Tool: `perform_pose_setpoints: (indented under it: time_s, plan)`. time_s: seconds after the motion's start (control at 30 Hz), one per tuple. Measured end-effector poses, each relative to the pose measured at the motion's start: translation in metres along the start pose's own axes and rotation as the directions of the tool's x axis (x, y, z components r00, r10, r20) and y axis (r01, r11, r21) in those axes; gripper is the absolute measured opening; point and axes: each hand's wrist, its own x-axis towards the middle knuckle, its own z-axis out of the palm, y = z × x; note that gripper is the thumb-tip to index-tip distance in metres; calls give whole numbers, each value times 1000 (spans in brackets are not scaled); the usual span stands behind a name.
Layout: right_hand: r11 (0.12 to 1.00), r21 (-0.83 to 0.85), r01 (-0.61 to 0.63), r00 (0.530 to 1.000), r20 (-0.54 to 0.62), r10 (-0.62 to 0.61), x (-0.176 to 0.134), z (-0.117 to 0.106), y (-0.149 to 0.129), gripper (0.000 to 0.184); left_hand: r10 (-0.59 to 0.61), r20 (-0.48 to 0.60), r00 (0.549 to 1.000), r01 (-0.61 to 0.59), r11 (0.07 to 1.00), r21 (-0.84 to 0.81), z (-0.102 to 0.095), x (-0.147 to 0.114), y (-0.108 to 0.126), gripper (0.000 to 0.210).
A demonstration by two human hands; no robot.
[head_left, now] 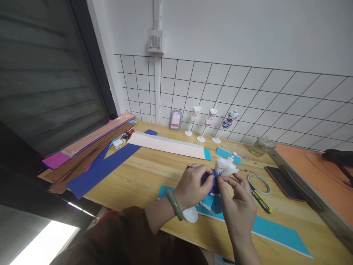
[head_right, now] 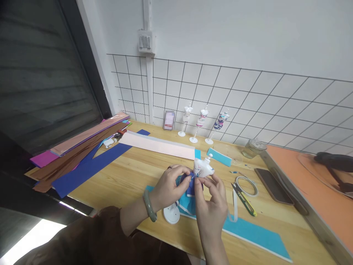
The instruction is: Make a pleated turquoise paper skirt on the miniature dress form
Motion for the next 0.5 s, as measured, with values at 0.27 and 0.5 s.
perform_pose_setpoints:
  time_s: [0.27, 0.5]
  plan:
    - [995, -85, 57, 991, -118, -67, 0, 2, 4, 13, 80, 8, 997, -80, 997, 14, 2, -3, 3, 5]
    - [995, -91, 42, 986, -159, -56, -3, 4, 2, 11, 93, -8, 996, -93, 996, 7, 1, -5, 4, 5]
